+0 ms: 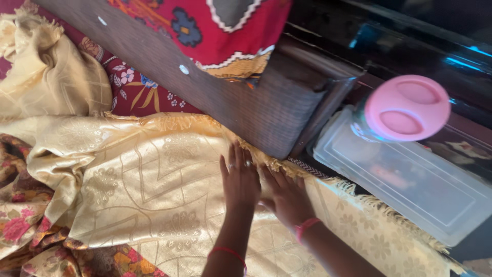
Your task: The person spreads and smooths a gold-colored patterned blanket over a bed. They repeatedly adjust the edges and corners, tucking the fabric under the mattress and aligning it with the bed frame. The person also lifts and repositions sections of the blanket to ensure even coverage.
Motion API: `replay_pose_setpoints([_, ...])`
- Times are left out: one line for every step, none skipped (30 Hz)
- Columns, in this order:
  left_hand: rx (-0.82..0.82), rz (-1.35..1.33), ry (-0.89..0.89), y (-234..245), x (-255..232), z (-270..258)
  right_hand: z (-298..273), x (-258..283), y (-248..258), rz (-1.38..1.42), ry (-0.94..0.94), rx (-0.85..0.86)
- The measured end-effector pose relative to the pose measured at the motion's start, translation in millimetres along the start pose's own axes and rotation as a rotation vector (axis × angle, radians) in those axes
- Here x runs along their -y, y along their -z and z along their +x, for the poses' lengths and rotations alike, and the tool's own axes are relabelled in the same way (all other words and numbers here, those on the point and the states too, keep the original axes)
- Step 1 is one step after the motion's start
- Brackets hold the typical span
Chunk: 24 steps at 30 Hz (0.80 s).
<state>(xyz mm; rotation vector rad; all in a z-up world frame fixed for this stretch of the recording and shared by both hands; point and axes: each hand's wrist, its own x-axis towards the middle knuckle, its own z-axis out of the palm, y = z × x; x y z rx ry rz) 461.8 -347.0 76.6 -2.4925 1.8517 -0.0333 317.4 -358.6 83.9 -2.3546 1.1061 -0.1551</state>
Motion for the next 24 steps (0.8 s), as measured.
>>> replay_pose_setpoints([-0.019,-0.047,-0.009,-1.4,-6.8,-8.2,-9.8,-9.8,0.3,0.022,0.044,-0.04])
replay_pose_setpoints([-0.038,-0.093,-0.017,-2.5,-13.4,-16.7,-19.3,-18.3,1.2,0.044,0.087,-0.081])
replay_pose_setpoints([-0.054,-0.144,-0.024,-3.6,-21.9,-25.9,-30.8,-26.7,4.3,0.038,0.082,-0.141])
replay_pose_setpoints([-0.065,-0.159,-0.093,-3.7,-29.7,-36.1,-43.0,-33.6,9.1,0.032,0.077,-0.201])
replay_pose_setpoints([-0.082,-0.172,-0.159,-3.0,-37.2,-42.9,-51.2,-40.1,15.3,0.023,0.078,-0.264])
replay_pose_setpoints([-0.1,-0.185,-0.225,-2.0,-44.6,-44.7,-58.8,-44.5,21.6,-0.012,0.094,-0.322])
replay_pose_setpoints([-0.099,-0.247,-0.255,0.0,-52.0,-45.9,-67.1,-46.7,27.2,-0.043,0.108,-0.377])
replay_pose_setpoints([-0.098,-0.309,-0.286,3.4,-60.0,-48.5,-72.8,-49.1,32.4,-0.074,0.123,-0.433])
replay_pose_setpoints([-0.089,-0.37,-0.319,8.1,-65.1,-53.5,-77.5,-51.2,36.4,-0.1,0.099,-0.445])
replay_pose_setpoints([-0.122,-0.38,-0.333,12.6,-68.3,-55.3,-80.1,-54.3,39.9,-0.126,0.074,-0.458])
replay_pose_setpoints([-0.156,-0.393,-0.349,16.3,-72.2,-53.2,-81.9,-56.8,42.3,-0.155,0.049,-0.472])
replay_pose_setpoints([-0.191,-0.405,-0.365,19.8,-75.3,-51.8,-83.7,-57.3,42.8,-0.132,0.018,-0.453])
replay_pose_setpoints([-0.175,-0.386,-0.364,22.8,-77.3,-49.7,-82.9,-58.4,43.0,-0.11,-0.009,-0.438])
replay_pose_setpoints([-0.158,-0.367,-0.362,25.1,-78.8,-47.7,-82.3,-59.4,42.9,-0.088,-0.036,-0.423])
replay_pose_setpoints([-0.141,-0.346,-0.358,26.7,-79.0,-46.6,-81.6,-59.7,42.1,-0.094,-0.043,-0.419])
replay_pose_setpoints([-0.148,-0.342,-0.386,27.5,-78.8,-46.0,-81.1,-59.8,40.9,-0.099,-0.05,-0.415])
replay_pose_setpoints([-0.154,-0.34,-0.415,27.6,-78.9,-45.8,-80.9,-60.1,39.6,-0.106,-0.058,-0.411])
replay_pose_setpoints([-0.16,-0.338,-0.443,27.0,-78.9,-45.7,-80.3,-60.4,38.1,-0.104,-0.046,-0.428])
replay_pose_setpoints([-0.168,-0.346,-0.476,25.8,-80.0,-45.2,-79.9,-61.4,37.1,-0.104,-0.035,-0.444])
replay_pose_setpoints([-0.175,-0.354,-0.51,24.1,-81.3,-44.2,-79.9,-62.4,36.3,-0.104,-0.023,-0.46])
replay_pose_setpoints([-0.186,-0.36,-0.543,22.3,-82.3,-41.4,-78.9,-63.6,35.7,-0.109,-0.025,-0.46])
replay_pose_setpoints([-0.192,-0.363,-0.533,20.2,-83.4,-37.9,-78.3,-64.5,34.8,-0.114,-0.027,-0.461])
replay_pose_setpoints([-0.192,-0.366,-0.521,18.1,-84.4,-37.0,-79.3,-64.9,33.1,-0.116,-0.03,-0.455])
replay_pose_setpoints([-0.192,-0.37,-0.508,16.1,-84.9,-36.6,-79.4,-65.9,31.5,-0.118,-0.037,-0.441])
